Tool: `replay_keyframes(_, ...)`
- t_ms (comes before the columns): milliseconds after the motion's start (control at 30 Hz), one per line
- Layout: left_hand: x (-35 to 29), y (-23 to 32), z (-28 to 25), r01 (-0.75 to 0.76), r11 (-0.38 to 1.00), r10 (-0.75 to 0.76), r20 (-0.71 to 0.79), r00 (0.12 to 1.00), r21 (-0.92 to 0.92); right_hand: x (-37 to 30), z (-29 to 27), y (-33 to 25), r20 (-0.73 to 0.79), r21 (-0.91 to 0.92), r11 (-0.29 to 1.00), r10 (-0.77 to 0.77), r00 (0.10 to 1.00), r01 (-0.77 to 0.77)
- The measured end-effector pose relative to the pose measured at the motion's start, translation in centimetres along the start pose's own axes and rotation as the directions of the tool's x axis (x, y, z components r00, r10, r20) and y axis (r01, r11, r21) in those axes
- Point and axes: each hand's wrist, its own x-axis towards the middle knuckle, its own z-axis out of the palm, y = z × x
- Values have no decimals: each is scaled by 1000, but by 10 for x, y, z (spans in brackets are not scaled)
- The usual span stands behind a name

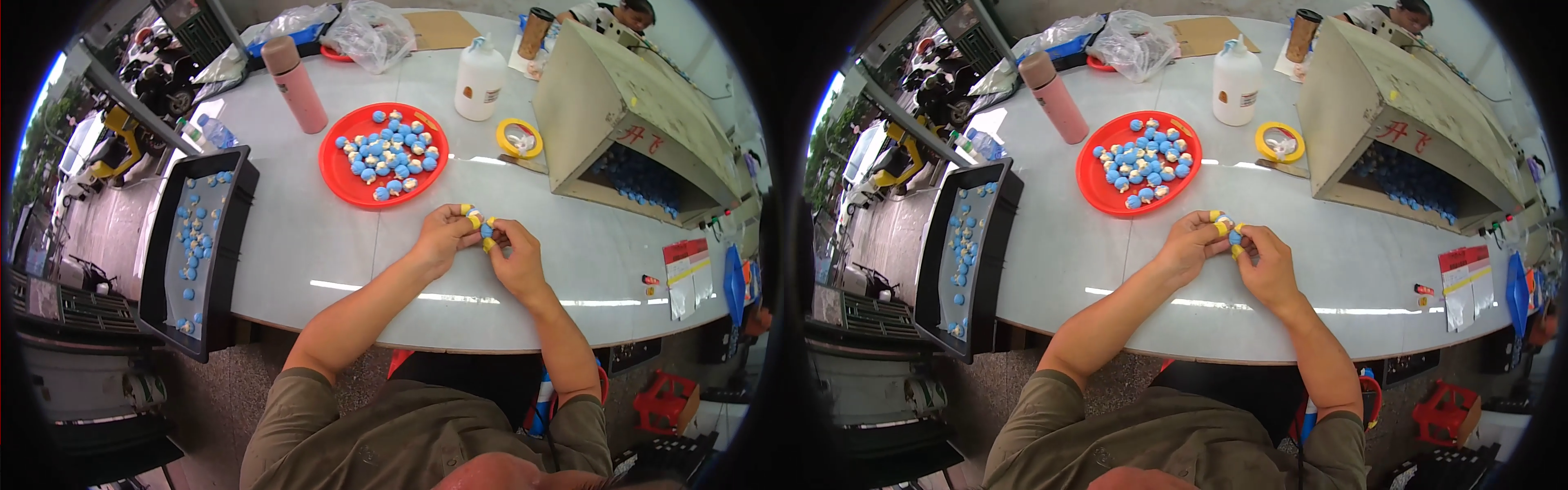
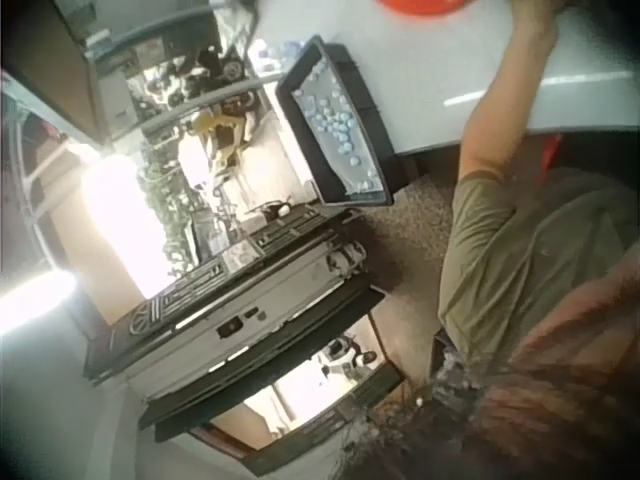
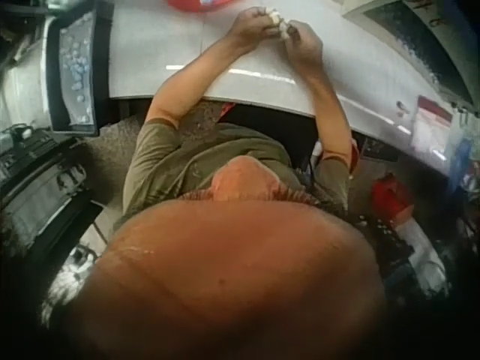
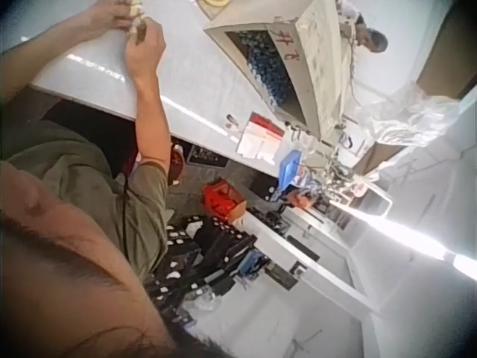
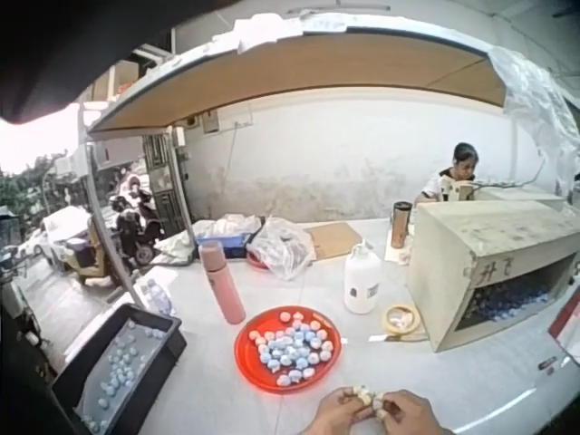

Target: The person assembles small plastic toy components by gluing yellow caps onto blue and white spheres with a glue bottle.

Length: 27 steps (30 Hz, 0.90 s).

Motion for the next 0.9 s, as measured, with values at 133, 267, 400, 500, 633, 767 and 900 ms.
replay_keyframes(133,-4,2,4,28,998,-28,8,1000,50,-1,1,0,-3,48,992,117,993,-117)
replay_keyframes(267,-5,1,5,19,998,-20,16,1000,68,2,1,1,-41,233,933,293,955,-276)
replay_keyframes(400,-7,-2,9,16,996,-21,52,998,89,3,4,10,4,301,884,375,927,-358)
replay_keyframes(500,-7,4,9,112,988,-104,80,991,-108,4,2,20,8,334,869,385,923,-365)
replay_keyframes(633,-6,3,7,115,992,-112,74,991,-48,8,-5,19,62,452,802,409,911,-391)
replay_keyframes(767,-4,2,5,133,989,-126,114,985,-60,10,-11,15,133,506,760,398,908,-408)
replay_keyframes(900,-3,0,3,130,988,-113,169,979,-89,10,-15,16,131,486,785,369,920,-384)
